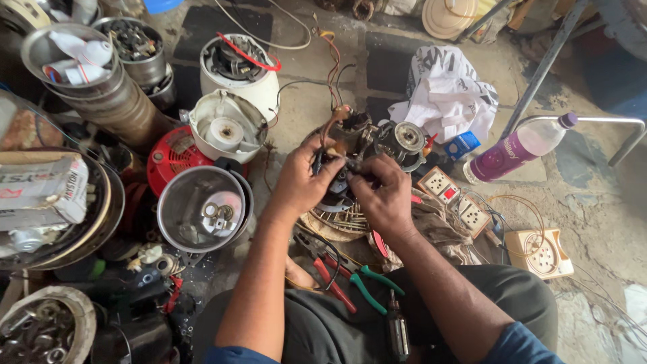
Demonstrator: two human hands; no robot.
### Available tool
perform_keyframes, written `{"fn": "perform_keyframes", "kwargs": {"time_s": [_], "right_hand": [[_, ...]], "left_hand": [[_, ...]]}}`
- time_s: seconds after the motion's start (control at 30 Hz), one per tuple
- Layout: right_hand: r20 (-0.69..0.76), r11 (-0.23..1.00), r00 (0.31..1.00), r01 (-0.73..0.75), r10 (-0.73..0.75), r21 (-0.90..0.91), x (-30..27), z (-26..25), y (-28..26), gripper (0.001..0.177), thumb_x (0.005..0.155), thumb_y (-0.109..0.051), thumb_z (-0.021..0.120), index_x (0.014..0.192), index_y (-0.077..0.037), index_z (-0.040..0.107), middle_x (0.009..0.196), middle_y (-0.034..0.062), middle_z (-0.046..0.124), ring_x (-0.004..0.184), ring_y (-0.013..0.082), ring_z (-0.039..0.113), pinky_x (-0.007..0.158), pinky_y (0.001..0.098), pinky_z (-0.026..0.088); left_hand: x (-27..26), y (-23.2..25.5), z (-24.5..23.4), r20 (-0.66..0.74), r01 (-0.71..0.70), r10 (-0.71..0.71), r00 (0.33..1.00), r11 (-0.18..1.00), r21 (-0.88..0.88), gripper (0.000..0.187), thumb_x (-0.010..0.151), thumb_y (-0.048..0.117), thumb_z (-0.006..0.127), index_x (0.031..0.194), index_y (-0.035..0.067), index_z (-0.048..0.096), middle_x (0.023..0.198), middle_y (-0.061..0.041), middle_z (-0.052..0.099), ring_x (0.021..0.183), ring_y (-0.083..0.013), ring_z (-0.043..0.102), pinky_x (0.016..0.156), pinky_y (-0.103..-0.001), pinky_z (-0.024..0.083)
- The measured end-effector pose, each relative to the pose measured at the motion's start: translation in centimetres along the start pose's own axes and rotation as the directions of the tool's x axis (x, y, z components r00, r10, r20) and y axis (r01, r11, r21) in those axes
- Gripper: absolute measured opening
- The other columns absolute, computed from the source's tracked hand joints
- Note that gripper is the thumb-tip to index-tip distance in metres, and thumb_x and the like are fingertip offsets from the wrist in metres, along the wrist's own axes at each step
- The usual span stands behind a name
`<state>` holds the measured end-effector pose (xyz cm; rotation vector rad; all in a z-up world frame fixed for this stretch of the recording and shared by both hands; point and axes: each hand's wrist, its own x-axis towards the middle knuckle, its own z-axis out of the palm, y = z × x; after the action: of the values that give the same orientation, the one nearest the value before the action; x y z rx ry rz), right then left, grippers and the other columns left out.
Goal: The person disassembles a fan motor by hand, using a screwdriver and pliers to detach wires and housing parts before cleaning internal components with a cloth.
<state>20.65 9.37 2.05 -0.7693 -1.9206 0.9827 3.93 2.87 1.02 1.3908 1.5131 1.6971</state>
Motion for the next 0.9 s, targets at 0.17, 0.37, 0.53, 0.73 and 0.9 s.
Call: {"fn": "perform_keyframes", "kwargs": {"time_s": [0.17,0.37,0.53,0.73,0.9], "right_hand": [[0.047,0.763,0.888,-0.418,0.457,0.492,-1.7,0.9,-1.5,0.006,0.088,-0.005,0.071,0.085,-0.002,0.069,0.071,0.0015,0.059,0.061,0.01,0.05,0.054,0.0264,0.037],[-0.094,0.698,0.922,-0.216,0.377,0.682,1.9,-4.9,-3.9,0.013,0.093,-0.018,0.067,0.085,-0.009,0.066,0.073,0.0027,0.061,0.062,0.0143,0.058,0.055,0.0308,0.045],[-0.154,0.925,0.913,-0.365,0.378,0.108,1.8,-6.9,-2.9,0.021,0.098,-0.022,0.068,0.102,-0.001,0.072,0.083,0.009,0.07,0.071,0.0176,0.061,0.063,0.0316,0.048],[0.105,0.926,0.99,0.123,-0.091,-0.356,-1.0,-4.9,-4.1,0.053,0.086,-0.009,0.075,0.136,0.001,0.059,0.125,0.0148,0.062,0.101,0.0231,0.067,0.082,0.0342,0.058],[0.298,0.922,0.895,0.375,-0.332,-0.101,1.9,-1.4,-4.5,0.041,0.094,-0.007,0.07,0.133,0.001,0.06,0.127,0.0177,0.065,0.112,0.0273,0.065,0.093,0.0375,0.054]], "left_hand": [[-0.6,-0.6,2.1,-0.228,-0.085,0.103,0.968,0.992,0.089,0.015,0.095,0.007,0.071,0.108,0.007,0.063,0.097,-0.006,0.069,0.09,-0.0143,0.068,0.084,-0.032,0.056],[-0.6,-2.5,-1.2,-0.186,-0.003,-0.012,0.982,0.997,-0.083,0.015,0.098,0.005,0.072,0.11,0.009,0.064,0.103,-0.004,0.07,0.096,-0.0128,0.066,0.087,-0.031,0.054],[-1.0,-1.0,-0.1,-0.186,-0.093,0.06,0.981,0.98,-0.173,0.021,0.096,0.008,0.073,0.116,0.007,0.067,0.11,-0.001,0.071,0.102,-0.0097,0.067,0.092,-0.027,0.054],[-1.4,1.9,0.7,-0.338,-0.156,0.07,0.938,0.96,-0.234,0.016,0.101,0.007,0.072,0.116,0.002,0.069,0.097,0.0,0.072,0.084,-0.0064,0.065,0.076,-0.021,0.053],[-1.1,3.9,1.5,-0.338,-0.169,0.004,0.941,0.873,-0.458,0.024,0.096,0.003,0.073,0.119,-0.003,0.068,0.098,0.001,0.068,0.086,-0.0036,0.06,0.076,-0.019,0.051]]}}
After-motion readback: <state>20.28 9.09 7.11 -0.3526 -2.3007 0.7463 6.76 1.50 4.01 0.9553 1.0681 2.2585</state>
